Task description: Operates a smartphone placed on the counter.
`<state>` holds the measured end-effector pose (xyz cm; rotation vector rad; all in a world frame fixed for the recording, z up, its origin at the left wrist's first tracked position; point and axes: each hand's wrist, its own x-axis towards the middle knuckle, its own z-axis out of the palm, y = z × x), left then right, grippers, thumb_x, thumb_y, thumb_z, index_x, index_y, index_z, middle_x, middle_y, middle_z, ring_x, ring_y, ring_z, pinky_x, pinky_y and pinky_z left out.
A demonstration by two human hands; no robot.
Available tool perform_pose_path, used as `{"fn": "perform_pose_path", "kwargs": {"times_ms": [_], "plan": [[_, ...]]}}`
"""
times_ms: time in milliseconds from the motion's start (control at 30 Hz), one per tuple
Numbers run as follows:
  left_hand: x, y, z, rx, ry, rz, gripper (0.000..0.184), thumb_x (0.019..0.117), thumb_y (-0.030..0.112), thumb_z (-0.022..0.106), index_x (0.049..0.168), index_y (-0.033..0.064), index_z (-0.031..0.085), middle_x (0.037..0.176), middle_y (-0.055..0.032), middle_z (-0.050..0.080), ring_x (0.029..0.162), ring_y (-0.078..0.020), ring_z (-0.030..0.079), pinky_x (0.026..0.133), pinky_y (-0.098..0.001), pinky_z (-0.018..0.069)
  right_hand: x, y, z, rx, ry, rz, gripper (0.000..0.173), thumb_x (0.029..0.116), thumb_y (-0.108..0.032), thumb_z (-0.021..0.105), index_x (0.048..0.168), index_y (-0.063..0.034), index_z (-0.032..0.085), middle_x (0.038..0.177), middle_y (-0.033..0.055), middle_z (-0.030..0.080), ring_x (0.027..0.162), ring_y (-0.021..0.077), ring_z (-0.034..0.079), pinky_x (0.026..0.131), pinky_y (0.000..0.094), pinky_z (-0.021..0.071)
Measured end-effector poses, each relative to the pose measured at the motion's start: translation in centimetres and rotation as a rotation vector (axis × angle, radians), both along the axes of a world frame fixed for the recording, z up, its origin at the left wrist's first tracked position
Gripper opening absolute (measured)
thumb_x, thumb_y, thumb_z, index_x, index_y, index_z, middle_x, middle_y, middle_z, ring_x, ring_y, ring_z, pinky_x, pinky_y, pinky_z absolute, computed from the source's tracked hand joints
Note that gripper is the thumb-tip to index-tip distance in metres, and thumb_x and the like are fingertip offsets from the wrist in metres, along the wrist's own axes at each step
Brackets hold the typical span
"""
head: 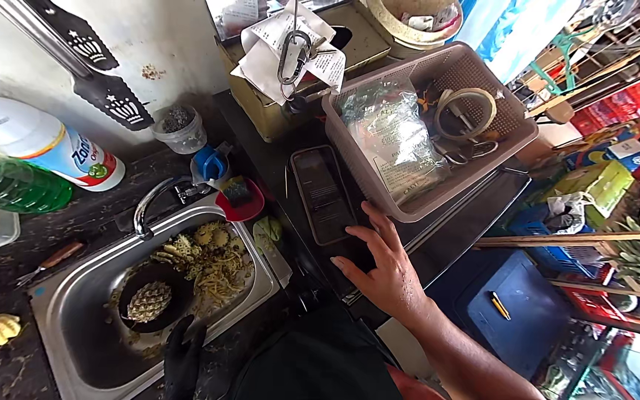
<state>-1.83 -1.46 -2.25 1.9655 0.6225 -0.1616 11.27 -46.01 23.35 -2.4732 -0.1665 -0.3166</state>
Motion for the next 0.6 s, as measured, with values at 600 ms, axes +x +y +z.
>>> {"fn": "perform_pose_path", "kwargs": {"times_ms": [600], "plan": [[-0.1, -0.05, 0.24, -0.006, -0.003, 0.0, 0.06, 0.0889, 0.043, 0.069, 0.139, 0.0114, 0.06, 0.15, -0.0109, 0.052, 0.138, -0.0211, 0.049, 0.101, -0.0428, 0.0525, 0.13, 0.18, -0.04, -0.012, -0.002, -0.032, 0.069, 0.0917, -0.057, 0.071, 0.138, -0.0069, 0.06, 0.152, 0.0169, 0.05, 0.138, 0.0234, 0.052, 0.107, 0.036, 0.0524]]}}
